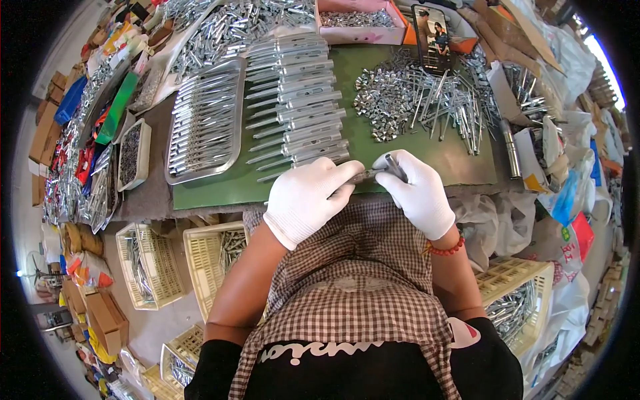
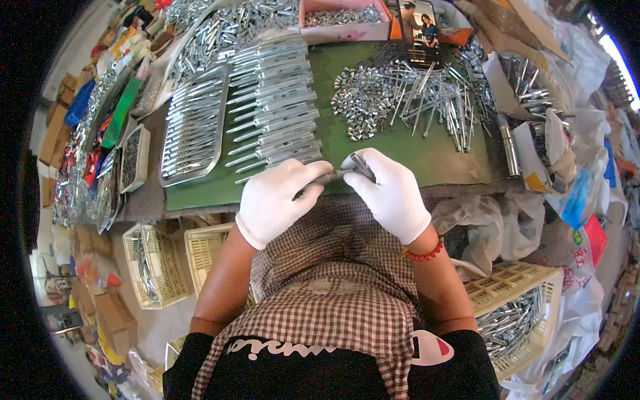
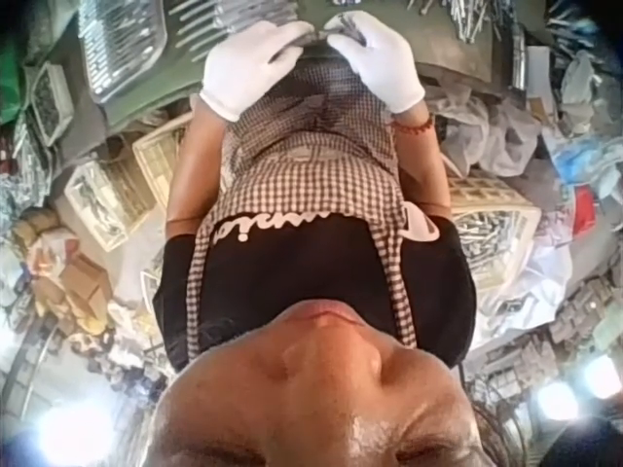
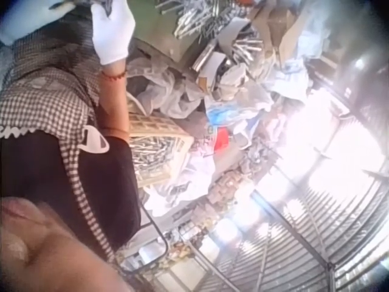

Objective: Assembling small metal hardware components by inserting pins into metal plates and hinges.

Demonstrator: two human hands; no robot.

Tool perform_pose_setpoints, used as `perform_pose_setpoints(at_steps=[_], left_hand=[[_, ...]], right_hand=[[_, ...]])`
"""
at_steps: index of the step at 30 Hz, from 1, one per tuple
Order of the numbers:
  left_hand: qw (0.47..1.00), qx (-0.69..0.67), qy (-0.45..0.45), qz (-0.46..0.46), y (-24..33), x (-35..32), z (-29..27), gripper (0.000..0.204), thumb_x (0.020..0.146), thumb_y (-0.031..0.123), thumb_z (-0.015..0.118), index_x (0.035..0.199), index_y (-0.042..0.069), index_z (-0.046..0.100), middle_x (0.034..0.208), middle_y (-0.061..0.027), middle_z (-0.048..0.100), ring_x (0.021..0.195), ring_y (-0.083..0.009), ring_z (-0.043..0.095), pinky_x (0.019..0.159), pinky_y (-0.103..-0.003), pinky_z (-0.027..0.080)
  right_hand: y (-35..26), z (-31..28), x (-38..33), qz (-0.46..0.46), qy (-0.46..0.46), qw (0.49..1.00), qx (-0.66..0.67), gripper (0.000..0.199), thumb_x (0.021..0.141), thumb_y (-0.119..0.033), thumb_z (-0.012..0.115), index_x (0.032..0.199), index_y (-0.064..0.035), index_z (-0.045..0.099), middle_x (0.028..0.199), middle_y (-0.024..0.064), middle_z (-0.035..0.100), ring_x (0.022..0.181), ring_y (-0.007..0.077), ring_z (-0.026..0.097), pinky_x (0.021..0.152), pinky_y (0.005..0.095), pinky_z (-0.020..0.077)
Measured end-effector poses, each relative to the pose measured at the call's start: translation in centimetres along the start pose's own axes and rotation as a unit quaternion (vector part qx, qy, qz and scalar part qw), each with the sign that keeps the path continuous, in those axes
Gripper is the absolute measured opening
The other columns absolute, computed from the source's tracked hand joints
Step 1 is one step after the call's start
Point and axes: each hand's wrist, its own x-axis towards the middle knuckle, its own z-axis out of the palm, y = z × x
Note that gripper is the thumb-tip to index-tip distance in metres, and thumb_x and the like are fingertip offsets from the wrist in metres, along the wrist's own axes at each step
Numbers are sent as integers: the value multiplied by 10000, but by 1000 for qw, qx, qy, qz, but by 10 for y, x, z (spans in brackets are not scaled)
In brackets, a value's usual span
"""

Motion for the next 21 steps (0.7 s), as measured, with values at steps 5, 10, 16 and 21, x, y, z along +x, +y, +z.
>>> perform_pose_setpoints(at_steps=[5,10,16,21], left_hand=[[1000,18,-6,-11,3,-1,1,255,851,173,677,1101,220,695,778,-57,620,674,-266,642,586,-360,517],[1000,-15,-22,-9,2,1,-3,251,858,168,667,1106,206,688,797,-67,634,695,-277,649,609,-374,522],[997,-30,-61,-26,2,2,-8,244,879,191,641,1121,188,679,823,-77,647,749,-289,659,655,-387,529],[997,-49,-48,-18,1,1,-7,238,880,193,637,1114,186,683,822,-78,645,751,-295,658,662,-389,531]], right_hand=[[2,-2,2,24,-8,1000,9,155,907,-70,673,1038,10,654,858,73,657,778,108,608,747,270,507],[3,-1,1,30,-5,999,32,153,905,-77,682,1027,14,662,843,66,648,765,95,588,730,264,501],[1,0,-1,36,2,999,33,158,900,-96,696,1009,14,667,839,75,653,759,111,602,728,273,504],[1,0,-3,-21,14,999,-25,182,891,-128,710,1010,3,668,846,119,665,742,181,636,724,305,515]])
